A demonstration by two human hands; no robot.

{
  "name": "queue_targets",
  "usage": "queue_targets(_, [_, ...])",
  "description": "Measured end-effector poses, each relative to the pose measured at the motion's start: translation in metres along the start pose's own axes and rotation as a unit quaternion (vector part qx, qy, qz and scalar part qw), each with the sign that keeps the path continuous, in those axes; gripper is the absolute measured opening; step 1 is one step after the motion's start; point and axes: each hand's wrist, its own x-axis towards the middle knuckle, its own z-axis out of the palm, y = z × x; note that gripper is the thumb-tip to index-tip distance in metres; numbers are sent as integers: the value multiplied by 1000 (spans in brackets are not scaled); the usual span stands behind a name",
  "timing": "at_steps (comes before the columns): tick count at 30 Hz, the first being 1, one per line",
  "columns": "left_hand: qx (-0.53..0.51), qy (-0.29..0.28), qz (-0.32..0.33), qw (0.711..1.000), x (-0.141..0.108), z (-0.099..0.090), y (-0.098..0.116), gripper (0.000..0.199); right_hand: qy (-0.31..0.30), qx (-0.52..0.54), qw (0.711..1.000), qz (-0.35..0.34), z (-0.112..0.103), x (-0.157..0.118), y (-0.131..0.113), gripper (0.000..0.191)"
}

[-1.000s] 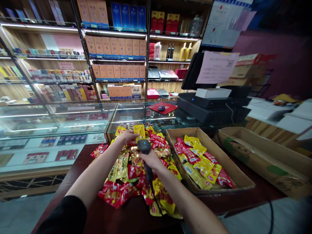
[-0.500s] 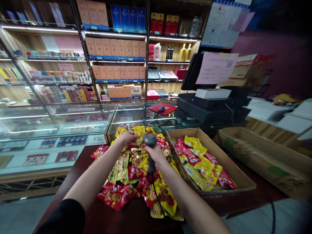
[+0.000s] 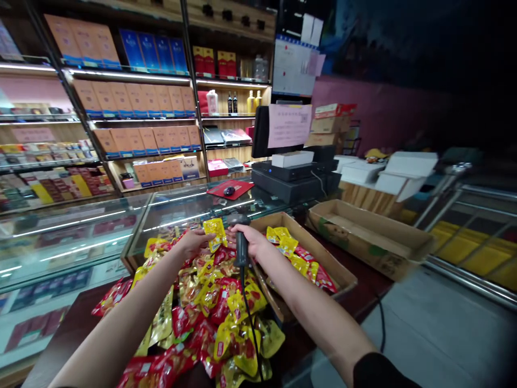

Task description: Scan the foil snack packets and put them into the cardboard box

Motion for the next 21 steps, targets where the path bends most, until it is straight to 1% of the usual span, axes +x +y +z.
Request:
queue_targets(4, [1, -34, 10, 999, 27, 63, 14, 36, 22, 55, 998, 1, -48, -18, -33, 9])
queue_targets(6, [14, -50, 13, 999, 39, 95, 19, 40, 61, 66, 996, -19, -72, -31, -50, 8])
queue_targets(7, [26, -53, 15, 998, 43, 109, 20, 44, 91, 63, 993, -34, -82, -38, -57, 7])
queue_targets(8, [41, -57, 16, 997, 47, 121, 21, 51, 126, 57, 989, -52, -92, -44, -63, 7])
queue_targets(9, [55, -60, 19, 997, 50, 131, 20, 57, 147, 56, 985, -65, -101, -49, -67, 8])
queue_targets(11, [88, -65, 32, 993, 53, 142, 17, 63, 167, 55, 982, -75, -112, -57, -72, 9])
queue_targets(13, [111, -65, 48, 990, 52, 141, 13, 63, 159, 56, 983, -69, -116, -59, -70, 11])
queue_targets(15, [126, -57, 61, 989, 48, 127, 9, 57, 128, 66, 988, -59, -112, -55, -64, 11])
queue_targets(16, [134, -49, 69, 987, 45, 117, 8, 54, 107, 73, 990, -53, -106, -52, -59, 11])
queue_targets(18, [154, -25, 88, 984, 37, 90, 8, 50, 66, 85, 993, -37, -90, -43, -49, 11])
queue_targets(21, [172, 25, 107, 979, 20, 41, 12, 52, 21, 86, 996, -2, -57, -28, -31, 10])
